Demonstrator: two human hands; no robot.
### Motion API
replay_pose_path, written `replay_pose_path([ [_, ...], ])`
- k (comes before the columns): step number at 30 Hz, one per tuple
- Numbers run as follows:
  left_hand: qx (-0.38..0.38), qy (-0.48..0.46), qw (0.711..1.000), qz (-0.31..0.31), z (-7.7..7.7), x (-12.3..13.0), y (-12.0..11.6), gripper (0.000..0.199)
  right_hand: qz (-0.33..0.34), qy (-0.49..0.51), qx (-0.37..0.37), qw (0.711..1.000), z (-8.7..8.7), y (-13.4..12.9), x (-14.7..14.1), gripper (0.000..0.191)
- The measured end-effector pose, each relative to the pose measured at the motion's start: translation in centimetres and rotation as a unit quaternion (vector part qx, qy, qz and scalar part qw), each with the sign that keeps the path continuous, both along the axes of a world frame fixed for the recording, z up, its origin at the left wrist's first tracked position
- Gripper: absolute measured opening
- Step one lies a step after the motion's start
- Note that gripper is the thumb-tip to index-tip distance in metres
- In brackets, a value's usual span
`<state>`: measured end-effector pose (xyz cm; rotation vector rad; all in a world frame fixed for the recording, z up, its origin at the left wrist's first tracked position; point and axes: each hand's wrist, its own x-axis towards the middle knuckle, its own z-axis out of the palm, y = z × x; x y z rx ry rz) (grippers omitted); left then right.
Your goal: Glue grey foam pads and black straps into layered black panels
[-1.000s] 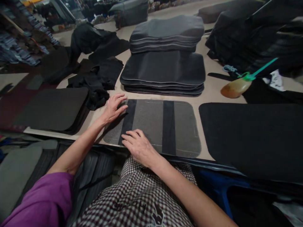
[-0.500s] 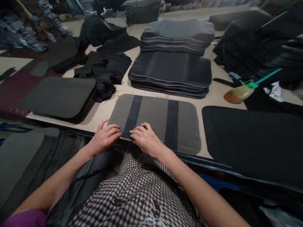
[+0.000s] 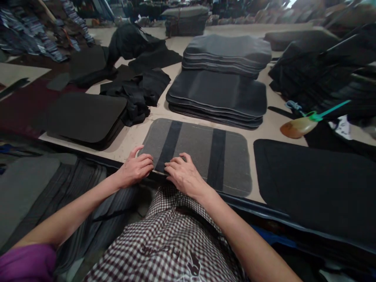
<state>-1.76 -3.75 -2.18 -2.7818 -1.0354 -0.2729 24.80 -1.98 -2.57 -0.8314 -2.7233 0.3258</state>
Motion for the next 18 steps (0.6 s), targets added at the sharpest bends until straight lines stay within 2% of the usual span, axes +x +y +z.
replay_pose_path([
  [7,-0.103,-0.053,0.993,0.026,0.6,-0.6,1.8,0.018,-0.004,-0.008,0.001,1.000,0.2,-0.1,-0.4,0.017],
  [12,-0.174,-0.077,0.980,0.047,0.9,-0.5,2.7,0.018,-0.007,-0.005,-0.015,1.000,0.3,0.1,-0.5,0.024],
  [15,-0.178,-0.070,0.979,0.065,1.0,-0.3,2.9,0.020,-0.010,-0.007,-0.029,1.000,0.5,0.3,-0.6,0.026],
  [18,-0.149,-0.049,0.986,0.058,1.0,-0.1,2.5,0.018,-0.022,-0.019,-0.029,0.999,0.7,0.3,-0.7,0.030],
])
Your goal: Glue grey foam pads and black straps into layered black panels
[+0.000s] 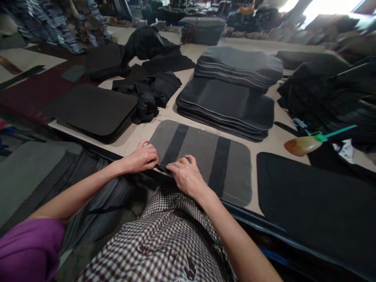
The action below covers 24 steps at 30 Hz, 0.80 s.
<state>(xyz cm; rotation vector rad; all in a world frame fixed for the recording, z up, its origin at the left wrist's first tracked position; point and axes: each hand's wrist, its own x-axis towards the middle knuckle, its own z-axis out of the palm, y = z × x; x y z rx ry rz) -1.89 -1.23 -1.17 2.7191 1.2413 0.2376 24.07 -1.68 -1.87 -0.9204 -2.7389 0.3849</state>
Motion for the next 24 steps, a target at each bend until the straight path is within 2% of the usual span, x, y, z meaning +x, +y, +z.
replay_pose_path([
  [5,0.057,0.030,0.998,-0.016,-0.1,-0.2,-1.5,0.017,-0.010,-0.036,0.034,0.999,-0.2,-0.7,-0.7,0.036],
  [12,0.016,-0.032,0.999,0.040,0.3,-0.3,-2.7,0.018,-0.021,-0.049,0.072,0.996,-0.7,-2.0,-1.1,0.039],
  [14,0.024,-0.043,0.998,0.025,0.1,0.3,-2.4,0.020,-0.024,-0.051,0.075,0.996,-0.7,-2.1,-1.1,0.039],
  [18,0.065,-0.041,0.996,-0.044,-1.0,1.7,-1.7,0.025,-0.031,-0.045,0.079,0.995,-0.9,-2.2,-1.2,0.035],
  [21,0.086,-0.021,0.994,-0.058,-1.7,2.1,-1.4,0.023,-0.033,-0.007,0.073,0.997,-1.2,-2.3,-0.9,0.032],
  [24,0.098,-0.008,0.993,-0.068,-1.8,1.9,-1.0,0.021,-0.050,0.034,0.066,0.996,-1.6,-2.5,-0.2,0.029],
])
